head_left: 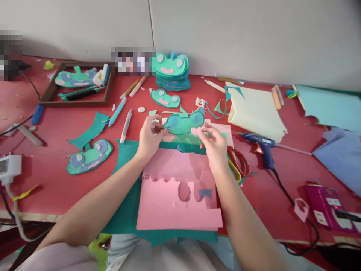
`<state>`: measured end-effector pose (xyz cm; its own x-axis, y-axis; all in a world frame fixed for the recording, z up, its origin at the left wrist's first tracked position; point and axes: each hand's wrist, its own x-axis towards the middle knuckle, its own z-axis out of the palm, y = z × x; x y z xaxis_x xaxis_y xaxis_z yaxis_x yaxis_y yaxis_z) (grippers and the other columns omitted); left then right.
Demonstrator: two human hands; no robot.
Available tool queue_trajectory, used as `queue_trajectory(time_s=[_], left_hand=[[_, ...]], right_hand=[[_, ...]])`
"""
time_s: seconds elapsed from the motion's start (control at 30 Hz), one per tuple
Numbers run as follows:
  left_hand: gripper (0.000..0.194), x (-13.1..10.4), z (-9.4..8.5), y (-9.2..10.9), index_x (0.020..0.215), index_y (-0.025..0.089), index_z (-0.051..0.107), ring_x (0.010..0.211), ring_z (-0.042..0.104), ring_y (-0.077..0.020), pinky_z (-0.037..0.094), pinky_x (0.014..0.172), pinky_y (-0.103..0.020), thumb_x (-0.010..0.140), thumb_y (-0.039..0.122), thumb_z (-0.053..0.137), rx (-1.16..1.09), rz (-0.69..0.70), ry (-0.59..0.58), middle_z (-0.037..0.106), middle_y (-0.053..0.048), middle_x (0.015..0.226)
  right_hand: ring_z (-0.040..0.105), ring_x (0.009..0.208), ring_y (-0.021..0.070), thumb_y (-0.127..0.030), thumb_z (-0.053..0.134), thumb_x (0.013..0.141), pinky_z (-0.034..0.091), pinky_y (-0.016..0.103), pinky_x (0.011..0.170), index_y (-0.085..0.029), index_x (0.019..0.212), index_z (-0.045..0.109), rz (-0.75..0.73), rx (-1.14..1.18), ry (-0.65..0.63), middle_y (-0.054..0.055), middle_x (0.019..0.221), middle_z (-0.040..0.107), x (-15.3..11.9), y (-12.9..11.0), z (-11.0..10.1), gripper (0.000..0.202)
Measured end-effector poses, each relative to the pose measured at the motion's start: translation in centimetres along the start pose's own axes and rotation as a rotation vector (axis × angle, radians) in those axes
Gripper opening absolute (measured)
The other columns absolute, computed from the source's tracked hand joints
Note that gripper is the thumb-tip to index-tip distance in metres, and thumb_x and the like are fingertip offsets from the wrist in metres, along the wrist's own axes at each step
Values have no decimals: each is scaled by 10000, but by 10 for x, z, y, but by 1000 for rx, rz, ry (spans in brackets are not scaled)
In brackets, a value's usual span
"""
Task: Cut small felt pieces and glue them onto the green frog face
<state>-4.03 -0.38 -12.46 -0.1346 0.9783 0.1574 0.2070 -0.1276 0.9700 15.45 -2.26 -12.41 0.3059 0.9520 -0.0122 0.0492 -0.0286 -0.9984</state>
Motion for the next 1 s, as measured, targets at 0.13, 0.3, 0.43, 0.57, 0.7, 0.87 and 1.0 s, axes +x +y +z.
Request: queue_trajectory(time_s=[0.13,0.3,0.43,0.57,0.7,0.87,1.0], left_hand=[[241,-2,1,1,920,191,589,607,597,-93,497,591,-210,707,250,685,-116,-87,-62,593,34,675],[275,-7,3,6,857,174,595,584,662,-151,565,603,-283,753,425,640,-243,-221,-156,650,5,685],[340,-8,4,5,707,167,550,547,668,-184,548,526,-276,711,483,678,-89,-284,-221,656,-10,587],[363,-7,4,5,725,156,557,553,672,-184,553,532,-276,700,492,691,-139,-305,-206,667,-23,583],[323,-3,0,3,850,162,564,636,693,-160,553,561,-233,746,448,673,-399,-305,-68,651,5,643],[184,0,-4,3,823,169,536,537,637,-65,531,548,-142,811,325,634,-668,-424,-66,635,31,607],[233,-4,-2,7,803,152,540,510,630,-76,539,543,-156,766,334,681,-646,-400,-170,642,19,586]], right_hand=[[563,545,114,-438,721,678,402,203,390,-193,739,625,61,8,-15,8,687,634,0,0,2,271],[616,618,154,-464,720,669,443,227,424,-193,749,630,65,19,-27,14,669,641,-2,-2,4,296],[627,658,161,-485,712,663,450,232,442,-196,748,632,39,2,-61,28,737,664,-3,0,6,312],[595,668,126,-451,725,654,443,207,444,-192,740,632,85,64,-52,36,887,661,-2,1,6,288],[551,642,87,-402,743,644,424,176,453,-205,763,618,177,232,-7,4,872,624,1,-2,2,262],[524,625,60,-358,769,618,396,158,467,-216,773,608,260,415,53,-22,863,615,3,-4,-3,265],[528,647,54,-337,784,617,390,151,478,-226,754,606,270,566,-14,-42,826,597,2,-8,-5,251]])
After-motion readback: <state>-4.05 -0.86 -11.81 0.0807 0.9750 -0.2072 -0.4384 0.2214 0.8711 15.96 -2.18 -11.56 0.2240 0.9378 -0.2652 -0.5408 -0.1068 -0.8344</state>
